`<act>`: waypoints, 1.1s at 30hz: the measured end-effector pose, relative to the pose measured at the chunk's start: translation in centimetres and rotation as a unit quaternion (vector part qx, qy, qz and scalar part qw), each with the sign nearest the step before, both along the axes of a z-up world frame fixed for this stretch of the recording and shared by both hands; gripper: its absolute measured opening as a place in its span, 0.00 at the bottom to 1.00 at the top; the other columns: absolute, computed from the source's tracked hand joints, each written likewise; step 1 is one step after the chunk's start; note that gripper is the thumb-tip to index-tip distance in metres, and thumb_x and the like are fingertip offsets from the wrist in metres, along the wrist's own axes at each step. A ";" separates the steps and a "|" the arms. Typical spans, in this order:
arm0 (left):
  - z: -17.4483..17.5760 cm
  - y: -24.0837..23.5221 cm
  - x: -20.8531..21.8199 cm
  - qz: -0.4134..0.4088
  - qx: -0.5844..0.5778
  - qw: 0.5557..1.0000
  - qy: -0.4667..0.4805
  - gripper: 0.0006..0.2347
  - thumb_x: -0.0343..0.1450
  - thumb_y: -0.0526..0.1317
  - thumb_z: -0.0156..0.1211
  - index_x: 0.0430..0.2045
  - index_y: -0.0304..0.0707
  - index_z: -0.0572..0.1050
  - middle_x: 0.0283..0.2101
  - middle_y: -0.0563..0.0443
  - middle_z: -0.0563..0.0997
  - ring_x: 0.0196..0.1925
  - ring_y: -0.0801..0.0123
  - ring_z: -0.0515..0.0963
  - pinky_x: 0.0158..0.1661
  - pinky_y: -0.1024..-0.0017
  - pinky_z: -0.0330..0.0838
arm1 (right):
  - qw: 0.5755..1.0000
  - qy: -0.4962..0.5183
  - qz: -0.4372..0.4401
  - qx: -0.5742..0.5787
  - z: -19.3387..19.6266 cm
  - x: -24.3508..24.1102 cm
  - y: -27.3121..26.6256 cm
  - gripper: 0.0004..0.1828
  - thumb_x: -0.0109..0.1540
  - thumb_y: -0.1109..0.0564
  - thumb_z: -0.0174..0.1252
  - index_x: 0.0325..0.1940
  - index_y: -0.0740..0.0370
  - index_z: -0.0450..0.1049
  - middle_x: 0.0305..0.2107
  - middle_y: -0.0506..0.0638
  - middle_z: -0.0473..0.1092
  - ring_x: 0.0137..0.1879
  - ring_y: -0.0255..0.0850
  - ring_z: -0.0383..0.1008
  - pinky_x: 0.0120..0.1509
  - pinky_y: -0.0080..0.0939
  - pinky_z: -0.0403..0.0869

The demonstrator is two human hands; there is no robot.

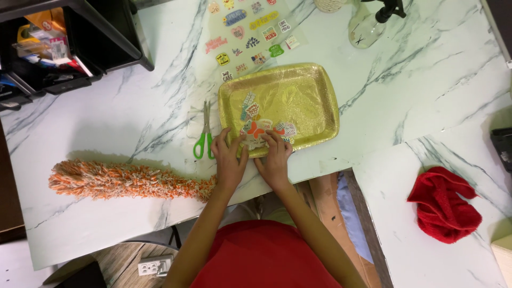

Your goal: Cutting out individual stickers from a sheet using scissors.

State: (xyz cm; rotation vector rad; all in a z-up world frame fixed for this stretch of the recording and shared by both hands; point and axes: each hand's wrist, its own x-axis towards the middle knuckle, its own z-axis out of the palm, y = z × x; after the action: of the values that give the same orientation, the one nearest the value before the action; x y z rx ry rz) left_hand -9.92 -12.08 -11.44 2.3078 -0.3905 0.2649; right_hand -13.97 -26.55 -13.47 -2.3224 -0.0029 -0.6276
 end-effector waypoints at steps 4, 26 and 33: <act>0.3 -0.1 0.1 -0.006 0.009 1.000 0.022 0.15 0.69 0.34 0.63 0.50 0.41 0.79 0.66 0.39 0.64 0.67 0.42 0.56 0.65 0.52 0.56 | 1.000 0.022 0.010 0.011 0.4 0.0 -0.2 0.45 0.47 0.62 0.71 0.66 0.58 0.60 0.63 0.56 0.62 0.72 0.50 0.60 0.70 0.56 0.51; -0.2 -0.1 0.4 -0.023 0.056 0.998 -0.006 0.18 0.71 0.37 0.60 0.56 0.43 0.78 0.73 0.37 0.59 0.72 0.39 0.55 0.69 0.49 0.50 | 1.000 0.012 0.014 0.016 0.8 -0.2 -0.3 0.40 0.50 0.62 0.66 0.66 0.57 0.61 0.65 0.55 0.62 0.73 0.48 0.60 0.71 0.55 0.51; -0.1 -0.1 0.3 -0.030 0.059 0.998 -0.006 0.21 0.72 0.38 0.60 0.61 0.36 0.73 0.74 0.36 0.57 0.73 0.37 0.53 0.68 0.47 0.49 | 0.999 0.024 0.023 0.014 1.2 -0.3 -0.3 0.34 0.52 0.63 0.62 0.63 0.59 0.65 0.65 0.55 0.63 0.73 0.48 0.60 0.73 0.55 0.52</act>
State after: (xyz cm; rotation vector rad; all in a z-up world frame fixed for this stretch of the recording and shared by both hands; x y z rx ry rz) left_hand -9.67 -12.16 -11.52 2.4053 -0.4926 0.2301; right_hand -14.25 -26.87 -12.31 -2.3031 -0.0250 -0.5451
